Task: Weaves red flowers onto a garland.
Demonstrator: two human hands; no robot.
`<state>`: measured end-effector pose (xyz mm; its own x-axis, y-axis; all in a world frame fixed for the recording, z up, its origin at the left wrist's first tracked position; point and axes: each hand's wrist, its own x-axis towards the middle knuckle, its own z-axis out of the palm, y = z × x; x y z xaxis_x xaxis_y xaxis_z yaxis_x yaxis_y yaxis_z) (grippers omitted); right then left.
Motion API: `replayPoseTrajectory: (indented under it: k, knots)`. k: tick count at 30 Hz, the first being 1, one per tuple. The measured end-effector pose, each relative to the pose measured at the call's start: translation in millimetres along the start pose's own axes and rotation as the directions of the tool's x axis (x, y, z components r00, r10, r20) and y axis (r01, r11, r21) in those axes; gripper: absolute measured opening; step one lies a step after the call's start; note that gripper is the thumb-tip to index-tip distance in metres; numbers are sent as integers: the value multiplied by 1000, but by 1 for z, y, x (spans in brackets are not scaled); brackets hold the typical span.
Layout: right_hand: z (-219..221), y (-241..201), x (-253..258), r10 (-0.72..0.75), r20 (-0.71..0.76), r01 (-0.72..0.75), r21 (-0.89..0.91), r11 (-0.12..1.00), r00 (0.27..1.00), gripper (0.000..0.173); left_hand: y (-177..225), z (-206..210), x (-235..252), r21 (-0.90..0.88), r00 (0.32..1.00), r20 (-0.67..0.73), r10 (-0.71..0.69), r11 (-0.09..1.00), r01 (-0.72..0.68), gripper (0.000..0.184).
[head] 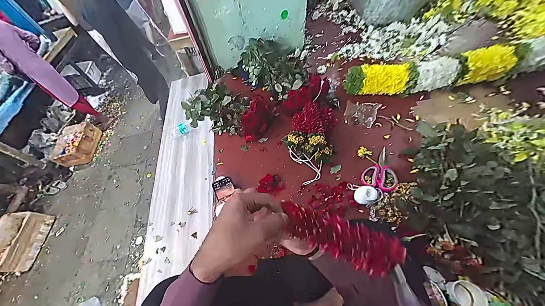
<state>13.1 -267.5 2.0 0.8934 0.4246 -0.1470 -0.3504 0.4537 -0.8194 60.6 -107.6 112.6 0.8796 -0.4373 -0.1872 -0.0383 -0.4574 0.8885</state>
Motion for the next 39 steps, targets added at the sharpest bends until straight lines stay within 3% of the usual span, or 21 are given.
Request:
replayPoseTrajectory:
  k: [1,3,6,9,11,13,16,17,19,21,23,26,29,31,35,37,39]
  knots:
    - [-15,21,8,-43,124,28,117,993,991,8,-4,2,3,60,995,-99,-16,998,22,17]
    - [-26,34,20,-159,299,108,181,978,941,10,-15,6,6,191,958,-284,-30,978,87,18]
    - [-30,24,26,-252,304,241,73,968,919,12,-41,-1,5,288,917,-393,-70,938,195,16]
    - [-43,15,34,-236,205,264,-117,957,950,11,-69,-20,-11,306,938,-290,-191,910,280,16]
    - [-57,11,39,-158,221,216,-274,937,962,11,-82,-28,-26,329,946,-166,-279,888,320,19]
    - [-70,5,41,-17,314,148,-397,906,949,11,-89,-30,-40,341,935,-57,-349,874,347,22]
    - [-92,-7,38,289,413,-29,-532,846,863,17,-94,-21,-58,324,925,10,-380,876,357,20]
    - [-103,-8,39,369,360,-101,-585,805,857,20,-96,-18,-62,313,928,14,-372,883,349,19]
    - [-131,-2,51,455,104,-260,-699,666,884,25,-101,-14,-68,269,943,3,-333,908,321,16]
    - [-154,17,75,380,-251,-425,-755,498,890,24,-111,-9,-69,202,953,-28,-302,932,301,14]
    - [-172,47,104,230,-430,-485,-813,321,873,19,-126,-6,-68,149,958,-85,-273,947,283,15]
    - [-181,85,137,173,-488,-508,-856,95,855,16,-146,-1,-68,125,949,-124,-290,944,305,16]
    - [-182,106,156,112,-580,-579,-814,-40,807,26,-156,2,-69,115,929,-124,-349,925,363,15]
    - [-191,118,162,106,-545,-542,-838,-61,832,31,-158,2,-70,96,921,-125,-370,919,383,15]
    - [-200,121,161,115,-488,-490,-871,-13,865,18,-152,-2,-67,-26,909,-100,-405,914,404,17]
    - [-199,120,159,98,-495,-499,-866,25,863,25,-150,-2,-68,-80,890,-75,-449,893,444,18]
    - [-199,121,161,111,-453,-453,-891,-26,885,38,-147,0,-68,-96,880,-60,-472,880,466,18]
